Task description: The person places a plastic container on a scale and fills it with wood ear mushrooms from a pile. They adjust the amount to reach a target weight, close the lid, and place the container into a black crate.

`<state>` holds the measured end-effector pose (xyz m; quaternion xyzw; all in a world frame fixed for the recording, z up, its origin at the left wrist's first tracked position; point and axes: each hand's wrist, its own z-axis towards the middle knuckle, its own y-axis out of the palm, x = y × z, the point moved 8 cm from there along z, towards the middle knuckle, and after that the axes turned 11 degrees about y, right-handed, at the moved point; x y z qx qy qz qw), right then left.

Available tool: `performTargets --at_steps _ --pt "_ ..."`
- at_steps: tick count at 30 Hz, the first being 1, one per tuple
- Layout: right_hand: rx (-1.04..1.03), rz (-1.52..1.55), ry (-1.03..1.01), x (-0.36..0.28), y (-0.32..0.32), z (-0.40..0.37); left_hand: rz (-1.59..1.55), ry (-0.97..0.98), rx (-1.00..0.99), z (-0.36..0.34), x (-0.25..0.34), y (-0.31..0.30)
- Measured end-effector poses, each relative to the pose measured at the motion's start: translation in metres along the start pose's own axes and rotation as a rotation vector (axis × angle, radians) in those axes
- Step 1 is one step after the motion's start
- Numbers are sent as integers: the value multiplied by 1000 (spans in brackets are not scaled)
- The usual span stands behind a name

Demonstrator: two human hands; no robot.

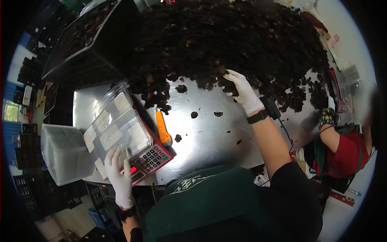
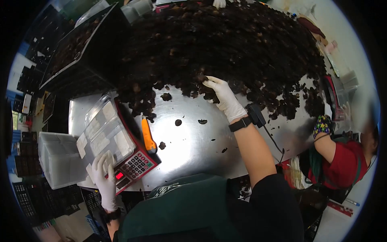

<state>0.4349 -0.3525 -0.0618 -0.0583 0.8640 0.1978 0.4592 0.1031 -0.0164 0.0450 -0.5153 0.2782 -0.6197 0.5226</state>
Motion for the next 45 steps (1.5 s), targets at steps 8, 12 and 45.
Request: performTargets --at_steps 8,12,45 --pt "-522 199 80 3 127 -10 38 55 61 -5 7 0" --pt "-670 193 129 4 190 -30 -108 -33 151 15 19 -20" --pt "-602 -934 -865 33 369 -76 -2465 -605 1097 23 -67 27"
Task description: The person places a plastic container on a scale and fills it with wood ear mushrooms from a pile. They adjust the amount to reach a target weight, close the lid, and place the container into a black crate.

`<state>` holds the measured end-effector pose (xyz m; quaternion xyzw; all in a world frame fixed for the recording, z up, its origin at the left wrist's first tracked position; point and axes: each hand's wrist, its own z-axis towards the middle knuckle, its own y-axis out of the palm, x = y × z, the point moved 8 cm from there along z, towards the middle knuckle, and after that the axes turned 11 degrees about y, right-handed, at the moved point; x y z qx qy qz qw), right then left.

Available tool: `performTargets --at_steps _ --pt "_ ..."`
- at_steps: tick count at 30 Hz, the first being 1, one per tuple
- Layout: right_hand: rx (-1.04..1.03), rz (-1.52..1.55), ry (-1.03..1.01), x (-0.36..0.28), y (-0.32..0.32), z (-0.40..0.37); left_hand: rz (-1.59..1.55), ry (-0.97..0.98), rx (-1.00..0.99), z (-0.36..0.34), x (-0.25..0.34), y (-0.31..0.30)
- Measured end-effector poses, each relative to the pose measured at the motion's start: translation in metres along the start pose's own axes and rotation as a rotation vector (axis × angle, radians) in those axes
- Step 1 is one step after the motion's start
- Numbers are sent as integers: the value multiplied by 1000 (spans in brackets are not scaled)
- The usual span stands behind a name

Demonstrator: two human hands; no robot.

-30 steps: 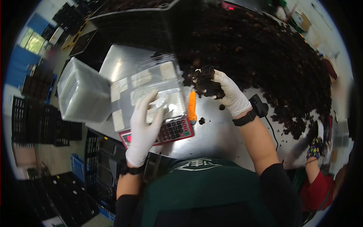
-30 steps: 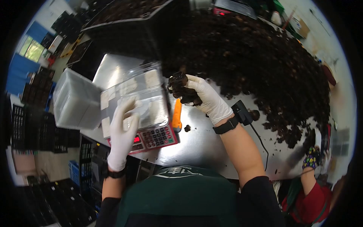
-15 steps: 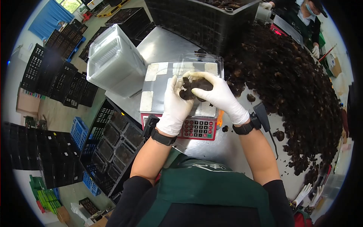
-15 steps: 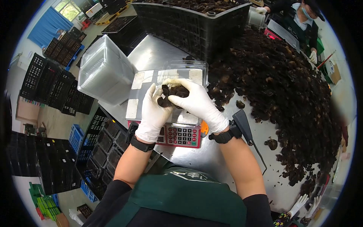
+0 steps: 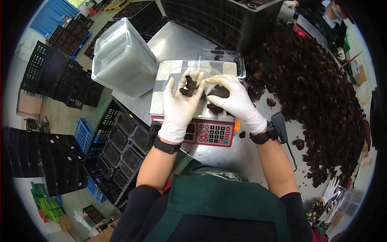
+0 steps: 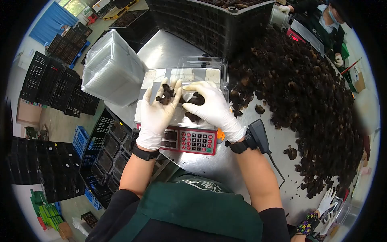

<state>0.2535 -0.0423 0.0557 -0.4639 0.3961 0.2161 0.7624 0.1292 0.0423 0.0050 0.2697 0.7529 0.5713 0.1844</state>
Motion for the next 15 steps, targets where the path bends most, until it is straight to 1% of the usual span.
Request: performTargets --at_steps 3,4,7,8,9,11,14,15 --pt "127 -30 -56 -12 -7 -4 144 35 -46 -6 3 9" --pt "176 -29 -66 -18 -11 -5 248 68 -61 -9 4 12" --pt "-41 307 332 -26 1 -19 482 194 -192 -16 1 22" --pt "24 261 169 -40 3 -23 504 186 -216 -19 -3 22" --pt "82 160 82 -53 3 -28 473 152 -215 -22 -10 21" --pt "183 52 -66 -44 14 -32 413 84 -211 -29 -23 20" --pt "123 281 109 -40 -6 -41 298 45 -167 -25 -19 12" --pt "118 352 279 -21 -7 -44 269 39 -156 -23 -14 9"
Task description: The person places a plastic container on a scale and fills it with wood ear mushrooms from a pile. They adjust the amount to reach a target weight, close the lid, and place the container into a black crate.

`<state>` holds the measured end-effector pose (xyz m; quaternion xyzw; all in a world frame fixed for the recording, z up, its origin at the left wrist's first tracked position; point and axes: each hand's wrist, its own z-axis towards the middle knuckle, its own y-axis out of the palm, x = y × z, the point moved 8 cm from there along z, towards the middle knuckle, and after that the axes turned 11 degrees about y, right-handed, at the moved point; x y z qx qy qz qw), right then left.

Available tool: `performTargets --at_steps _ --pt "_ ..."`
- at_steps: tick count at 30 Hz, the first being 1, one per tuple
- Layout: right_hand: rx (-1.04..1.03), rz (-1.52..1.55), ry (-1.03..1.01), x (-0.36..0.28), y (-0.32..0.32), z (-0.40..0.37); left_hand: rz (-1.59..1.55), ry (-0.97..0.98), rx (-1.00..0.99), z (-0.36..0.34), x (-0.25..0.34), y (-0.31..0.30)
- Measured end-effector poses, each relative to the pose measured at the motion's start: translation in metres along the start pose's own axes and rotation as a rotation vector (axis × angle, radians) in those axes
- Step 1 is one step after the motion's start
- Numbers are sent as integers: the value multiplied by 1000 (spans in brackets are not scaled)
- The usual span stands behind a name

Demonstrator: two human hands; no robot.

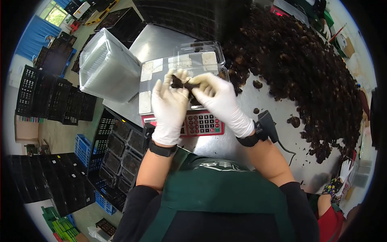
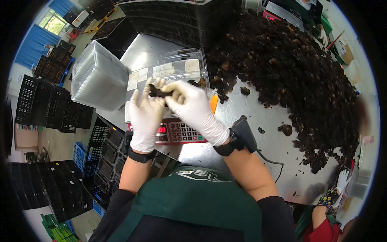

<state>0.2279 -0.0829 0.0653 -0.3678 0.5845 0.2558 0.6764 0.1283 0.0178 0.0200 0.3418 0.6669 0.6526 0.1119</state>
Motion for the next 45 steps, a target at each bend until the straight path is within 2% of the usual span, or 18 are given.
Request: performTargets --at_steps 1,5,8,9,11,12,13,15,16,20,22,25,28,30,34,37,40,45 --pt "-3 -43 44 12 -7 3 -20 60 86 2 9 -4" --pt "-7 17 182 33 -32 -19 285 302 -100 -12 38 12" --pt "-281 569 502 41 -32 -63 779 396 -510 -50 1 51" --pt "-364 824 597 46 -27 -77 836 17 -535 -69 -34 53" --pt "-276 771 499 82 -31 -100 1254 -105 -973 -106 -79 68" --pt "-185 690 452 99 -39 -115 1597 209 -1395 -124 -93 80" --pt "-92 603 413 116 -48 -130 1574 191 -1438 -127 -99 79" --pt "-58 900 600 136 -77 -172 1526 147 -1521 -130 -110 77" --pt "-37 1052 691 144 -88 -195 1579 145 -1490 -124 -107 77" --pt "405 300 688 142 -184 -291 1803 420 -1336 -76 -86 79" --pt "550 389 915 173 -220 -364 1895 534 -1237 -49 -70 80" --pt "340 -303 891 166 -255 -402 1998 473 -1195 -12 -59 62" --pt "547 -892 714 127 -274 -359 2145 399 -1352 -7 -64 45" --pt "608 -800 595 119 -271 -297 2123 204 -1204 -3 -60 36" --pt "470 -842 183 100 -214 -138 2220 314 -1100 -2 -46 31" --pt "165 -659 170 135 -139 -51 2227 345 -1045 -2 -37 28" --pt "-53 -758 174 169 -66 -13 2227 348 -990 -2 -31 25" --pt "-9 -628 71 171 -41 -20 2255 357 -939 -1 -31 29"
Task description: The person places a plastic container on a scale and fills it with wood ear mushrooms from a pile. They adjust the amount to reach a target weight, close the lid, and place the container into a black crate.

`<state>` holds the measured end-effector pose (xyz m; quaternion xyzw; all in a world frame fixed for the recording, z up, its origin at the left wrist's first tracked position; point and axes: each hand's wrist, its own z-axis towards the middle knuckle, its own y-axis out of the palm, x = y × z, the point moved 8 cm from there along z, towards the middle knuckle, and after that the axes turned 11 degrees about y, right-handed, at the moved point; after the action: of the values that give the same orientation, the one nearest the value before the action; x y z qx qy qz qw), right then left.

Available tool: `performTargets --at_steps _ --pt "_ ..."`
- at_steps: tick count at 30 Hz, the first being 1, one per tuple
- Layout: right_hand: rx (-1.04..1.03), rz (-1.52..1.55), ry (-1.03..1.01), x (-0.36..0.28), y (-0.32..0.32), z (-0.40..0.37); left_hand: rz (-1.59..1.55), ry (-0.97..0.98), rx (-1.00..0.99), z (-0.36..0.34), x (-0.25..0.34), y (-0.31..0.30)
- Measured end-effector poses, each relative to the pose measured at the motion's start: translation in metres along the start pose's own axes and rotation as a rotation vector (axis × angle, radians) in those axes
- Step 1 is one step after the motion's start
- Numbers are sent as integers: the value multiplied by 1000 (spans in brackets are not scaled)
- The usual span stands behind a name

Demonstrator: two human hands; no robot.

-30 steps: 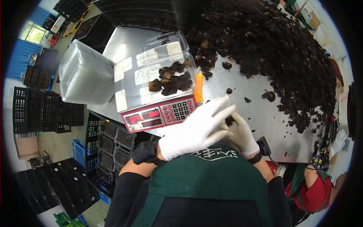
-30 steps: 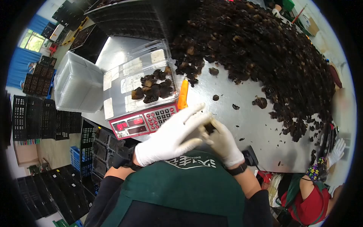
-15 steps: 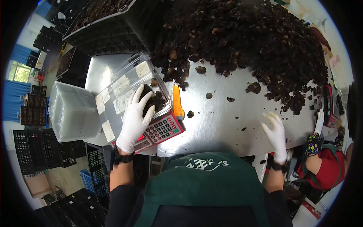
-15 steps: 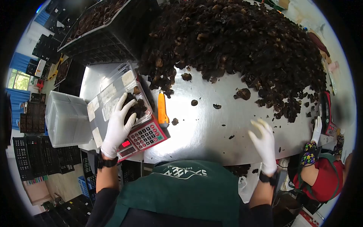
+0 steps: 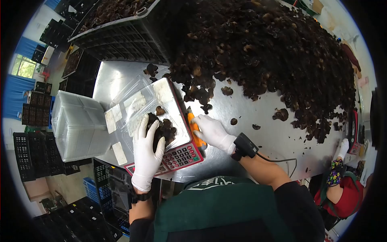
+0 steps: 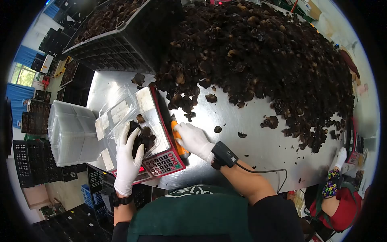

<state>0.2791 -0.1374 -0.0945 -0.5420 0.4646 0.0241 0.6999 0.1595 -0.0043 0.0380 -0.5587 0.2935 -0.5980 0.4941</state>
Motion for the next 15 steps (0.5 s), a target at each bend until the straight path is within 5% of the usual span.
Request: performTargets --at_steps 4,7,9,13,15 --pt "-160 146 -11 -9 6 3 1 -12 -27 0 0 2" --pt "39 -116 -44 -15 -38 58 13 -23 -43 0 1 2" --pt "460 -137 -246 -36 -77 92 -21 -13 -28 2 3 1" --pt "130 -745 -134 -30 -25 170 -32 -14 -40 2 5 5" --pt "130 -598 -109 -5 -32 186 -15 3 -40 4 7 6"
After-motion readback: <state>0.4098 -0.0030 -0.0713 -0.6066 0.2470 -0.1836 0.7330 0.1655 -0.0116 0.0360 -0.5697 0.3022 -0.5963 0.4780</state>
